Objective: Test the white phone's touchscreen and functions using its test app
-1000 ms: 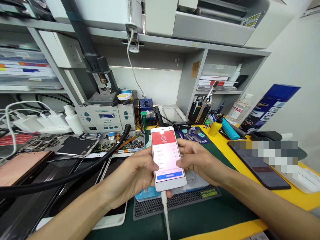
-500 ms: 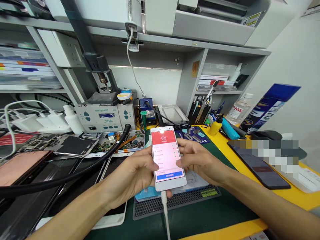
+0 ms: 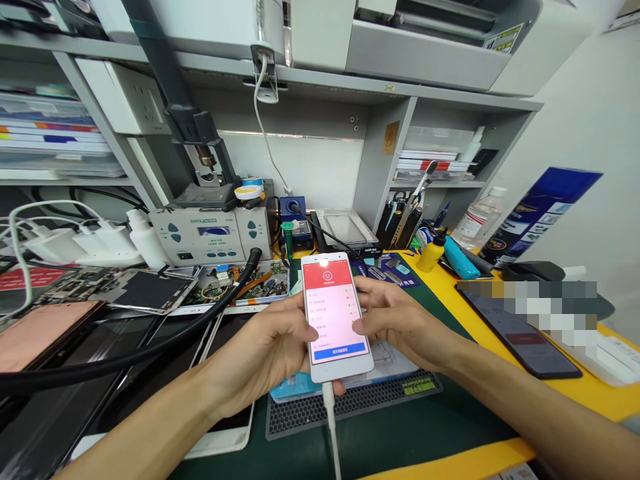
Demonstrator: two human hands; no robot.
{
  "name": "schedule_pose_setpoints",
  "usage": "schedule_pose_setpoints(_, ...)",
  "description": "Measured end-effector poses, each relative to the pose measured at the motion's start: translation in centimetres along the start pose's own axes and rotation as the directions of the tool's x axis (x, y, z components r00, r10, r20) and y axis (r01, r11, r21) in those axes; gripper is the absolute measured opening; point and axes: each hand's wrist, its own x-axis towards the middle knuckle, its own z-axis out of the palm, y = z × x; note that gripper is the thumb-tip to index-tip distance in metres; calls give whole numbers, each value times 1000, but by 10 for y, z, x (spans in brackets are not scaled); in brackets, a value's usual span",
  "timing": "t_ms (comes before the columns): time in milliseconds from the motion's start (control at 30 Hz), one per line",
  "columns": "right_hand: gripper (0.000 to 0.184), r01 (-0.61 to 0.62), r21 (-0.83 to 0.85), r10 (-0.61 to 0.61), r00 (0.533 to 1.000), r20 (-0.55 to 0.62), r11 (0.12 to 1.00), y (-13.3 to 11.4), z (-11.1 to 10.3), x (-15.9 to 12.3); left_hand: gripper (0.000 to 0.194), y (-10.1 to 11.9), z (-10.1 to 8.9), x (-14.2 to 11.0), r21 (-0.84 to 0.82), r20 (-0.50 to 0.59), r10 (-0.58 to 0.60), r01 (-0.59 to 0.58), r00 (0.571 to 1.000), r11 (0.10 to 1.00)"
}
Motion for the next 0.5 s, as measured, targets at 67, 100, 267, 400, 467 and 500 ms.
schedule_pose_setpoints(67, 62, 1, -1, -1, 1000, 0, 1000, 0, 0, 0, 57, 0, 0, 0, 3, -2, 0, 0, 1000, 1000)
schedule_pose_setpoints(100, 62, 2, -2, -2, 1000, 1, 1000, 0, 0, 0, 56, 0, 0, -1, 4, -1, 1, -1, 1000, 1000)
schedule_pose_setpoints(267, 60, 7, -9, -6, 1000, 3, 1000, 0, -1, -1, 54, 0, 1, 0, 7, -1, 1, -1, 1000, 1000)
schedule_pose_setpoints(400, 61, 5, -20, -5, 1000, 0, 1000, 0, 0, -1, 53, 1, 1, 0, 15, -3, 3, -3, 1000, 1000)
schedule_pose_setpoints(467, 62, 2, -24, -2, 1000, 0, 1000, -1, 0, -1, 54, 1, 1, 0, 17, -2, 4, -4, 1000, 1000)
schedule_pose_setpoints(500, 62, 1, -25, -1, 1000, 1, 1000, -1, 0, -1, 54, 0, 1, 0, 17, -4, 4, -3, 1000, 1000)
